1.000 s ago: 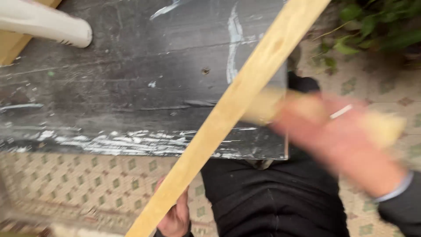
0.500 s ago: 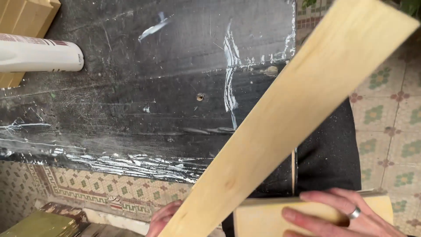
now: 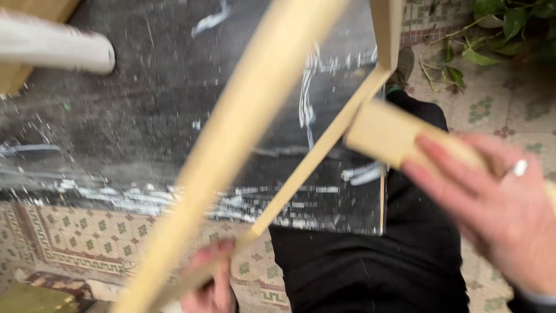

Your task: Sanding the edges and surfaces of a small wooden frame using a sanding block.

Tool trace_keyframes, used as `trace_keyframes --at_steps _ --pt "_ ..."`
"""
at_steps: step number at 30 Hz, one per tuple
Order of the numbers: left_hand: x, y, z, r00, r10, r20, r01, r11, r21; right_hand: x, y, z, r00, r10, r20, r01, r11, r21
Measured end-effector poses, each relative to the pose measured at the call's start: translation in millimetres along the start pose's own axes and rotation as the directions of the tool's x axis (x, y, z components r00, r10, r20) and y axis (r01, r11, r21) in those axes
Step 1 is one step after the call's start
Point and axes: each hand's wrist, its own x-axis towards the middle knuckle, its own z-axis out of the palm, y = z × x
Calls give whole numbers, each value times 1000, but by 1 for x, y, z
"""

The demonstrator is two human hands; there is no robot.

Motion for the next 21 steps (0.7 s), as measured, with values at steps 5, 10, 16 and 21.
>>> trace_keyframes --at_steps 5,10,16,21 --pt "101 23 34 980 -193 56 197 977 -85 5 -4 -13 991 53 -125 -68 991 -117" --pt "122 12 37 970 -100 220 180 907 -382 -25 -5 -17 970 91 -226 -91 996 9" --pt "119 17 42 971 -100 218 189 878 -439 -51 9 -12 963 98 -250 -105 994 -14" --pt "85 41 48 992 -61 113 68 996 -56 -19 -11 -16 977 79 -200 -100 990 -97"
